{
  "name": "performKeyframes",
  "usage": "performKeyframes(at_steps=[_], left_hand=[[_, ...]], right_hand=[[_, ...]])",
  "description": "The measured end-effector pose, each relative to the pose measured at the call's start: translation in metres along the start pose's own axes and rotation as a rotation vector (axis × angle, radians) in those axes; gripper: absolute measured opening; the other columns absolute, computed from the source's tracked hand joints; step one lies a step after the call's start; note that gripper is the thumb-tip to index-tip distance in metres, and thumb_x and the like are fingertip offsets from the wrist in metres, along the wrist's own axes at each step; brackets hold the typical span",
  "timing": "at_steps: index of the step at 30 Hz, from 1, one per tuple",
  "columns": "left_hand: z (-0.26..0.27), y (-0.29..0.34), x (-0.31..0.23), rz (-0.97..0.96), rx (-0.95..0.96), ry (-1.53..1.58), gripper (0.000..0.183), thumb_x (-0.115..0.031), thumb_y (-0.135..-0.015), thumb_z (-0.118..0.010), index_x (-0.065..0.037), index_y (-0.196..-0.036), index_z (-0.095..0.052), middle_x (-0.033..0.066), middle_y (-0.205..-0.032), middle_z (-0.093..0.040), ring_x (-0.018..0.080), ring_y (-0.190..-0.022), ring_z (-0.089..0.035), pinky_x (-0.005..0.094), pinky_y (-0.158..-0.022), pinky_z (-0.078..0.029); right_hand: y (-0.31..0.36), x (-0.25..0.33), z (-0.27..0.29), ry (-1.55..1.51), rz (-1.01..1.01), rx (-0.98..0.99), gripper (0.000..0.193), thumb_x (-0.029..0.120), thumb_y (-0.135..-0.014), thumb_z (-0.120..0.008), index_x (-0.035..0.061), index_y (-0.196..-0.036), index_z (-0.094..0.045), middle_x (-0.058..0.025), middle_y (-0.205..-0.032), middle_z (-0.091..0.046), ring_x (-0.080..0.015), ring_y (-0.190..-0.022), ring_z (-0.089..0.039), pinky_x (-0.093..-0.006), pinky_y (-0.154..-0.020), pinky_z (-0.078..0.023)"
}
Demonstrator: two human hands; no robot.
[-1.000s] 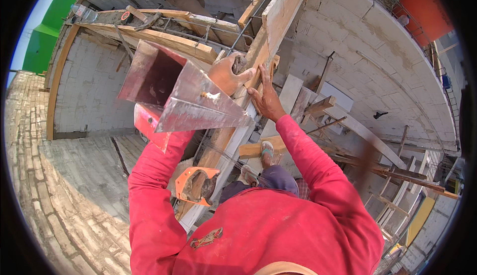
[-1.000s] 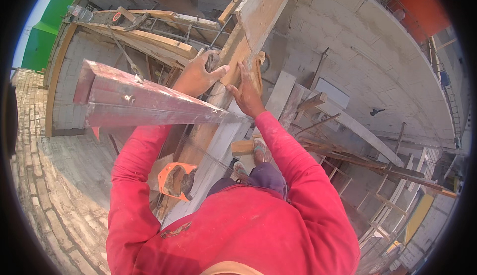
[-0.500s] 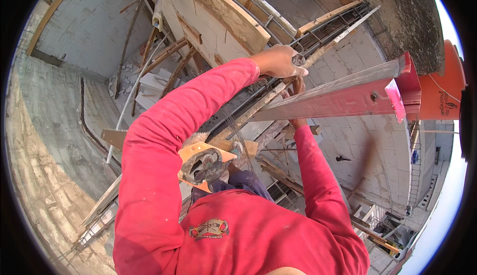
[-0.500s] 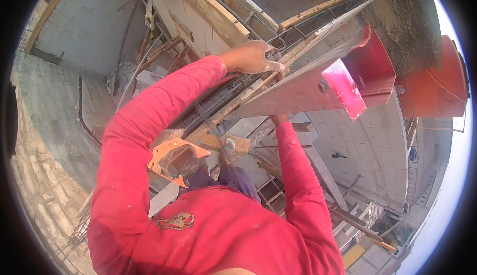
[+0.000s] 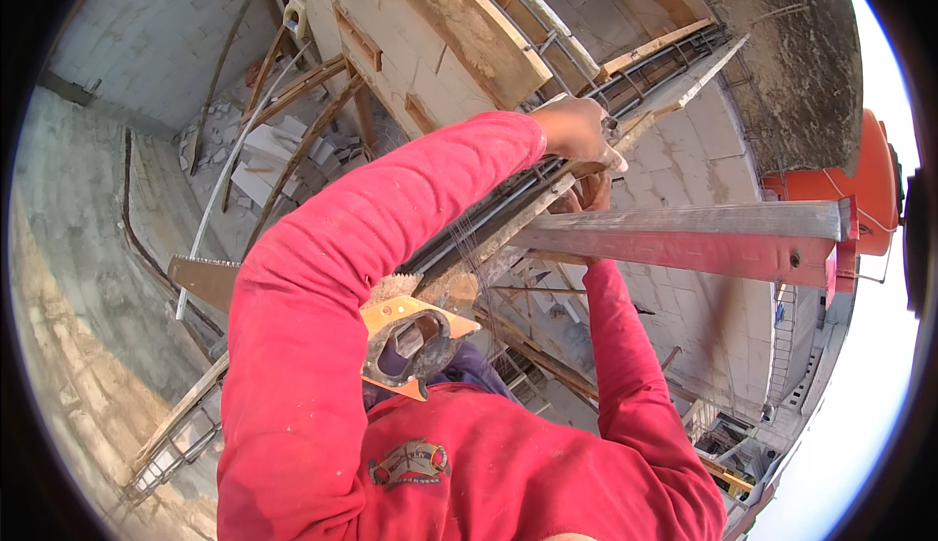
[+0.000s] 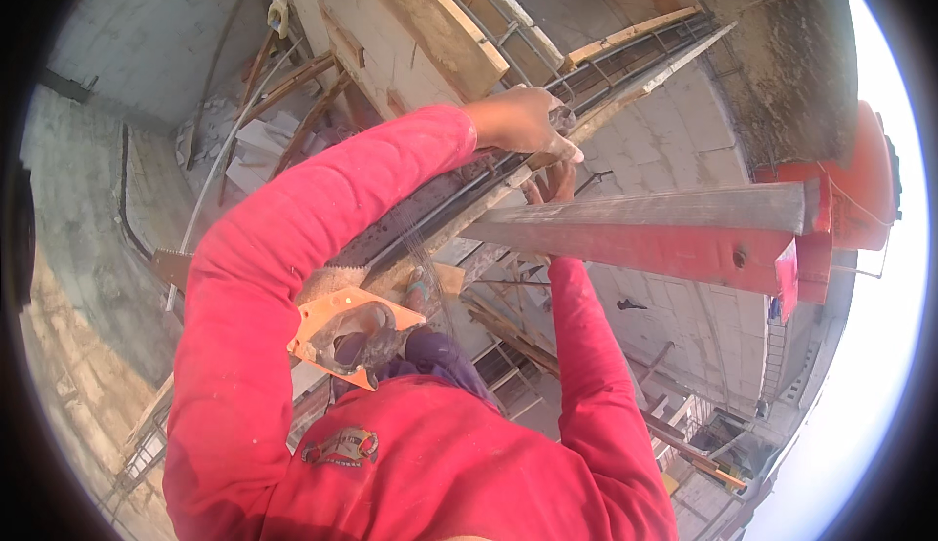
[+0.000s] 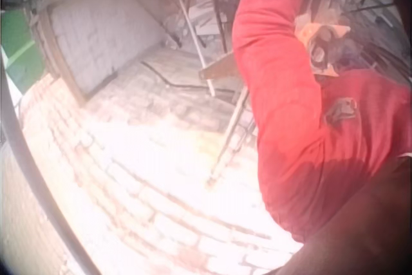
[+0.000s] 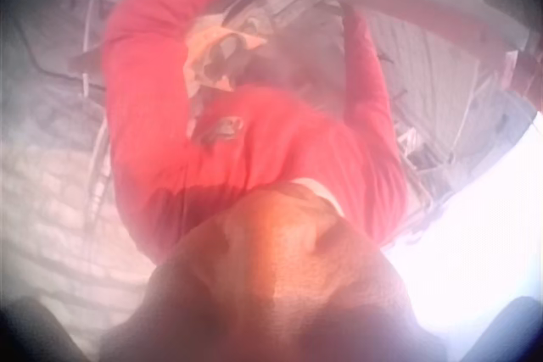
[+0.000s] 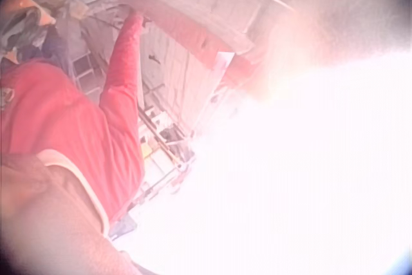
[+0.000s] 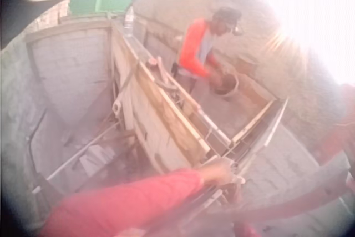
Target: The person uses a hand saw to cut a piece of wood on a construction site. They then fit the cut piece into a wooden frame and secure it with a hammer and nails.
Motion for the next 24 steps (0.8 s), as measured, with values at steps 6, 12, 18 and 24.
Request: performKeyframes(at_steps=[6, 12, 18, 24], left_hand=[[0.004, 0.004, -0.003, 0.051, 0.025, 0.035, 0.080, -0.058, -0.082, -0.085, 0.005, -0.131, -0.071, 0.0281, -0.130, -0.072, 0.0392, -0.123, -0.069, 0.0432, -0.105, -0.052], [0.008, 0.006, -0.007, 0.062, 0.013, -0.029, 0.086, -0.065, -0.087, -0.080, 0.008, -0.131, -0.069, 0.0300, -0.131, -0.070, 0.0406, -0.123, -0.069, 0.0455, -0.105, -0.051], [0.022, 0.013, -0.022, 0.030, -0.185, -0.103, 0.077, -0.063, -0.094, -0.074, 0.006, -0.127, -0.072, 0.0281, -0.120, -0.074, 0.0391, -0.114, -0.071, 0.0446, -0.100, -0.053], [0.093, 0.070, -0.048, -0.024, -0.430, 0.107, 0.062, -0.061, -0.098, -0.073, -0.001, -0.113, -0.075, -0.0015, -0.088, -0.065, 0.0067, -0.073, -0.052, 0.0281, -0.065, -0.045]], right_hand=[[-0.002, 0.001, 0.001, -0.014, -0.005, -0.041, 0.096, 0.009, -0.098, -0.077, 0.0084, -0.169, -0.013, -0.0223, -0.171, -0.030, -0.0354, -0.159, -0.032, -0.0532, -0.126, -0.036], [0.005, 0.015, -0.005, -0.029, -0.020, -0.058, 0.098, 0.017, -0.097, -0.081, 0.0066, -0.169, -0.015, -0.0207, -0.172, -0.029, -0.0351, -0.160, -0.030, -0.0530, -0.127, -0.036], [0.033, 0.025, 0.011, 0.229, -0.043, -0.110, 0.075, 0.021, -0.102, -0.075, 0.0032, -0.161, -0.033, -0.0173, -0.164, -0.043, -0.0331, -0.150, -0.047, -0.0466, -0.122, -0.042], [0.209, -0.013, 0.043, 0.412, -0.324, -0.151, 0.043, 0.025, -0.107, -0.066, 0.0012, -0.141, -0.056, -0.0230, -0.127, -0.072, -0.0332, -0.121, -0.071, -0.0435, -0.101, -0.055]])
Point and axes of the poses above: each hand's wrist, its own y-axis away from the middle knuckle, its own z-axis out of the back of the hand, x = y × z, the point moved 1 cm from there along -y, towards the middle knuckle
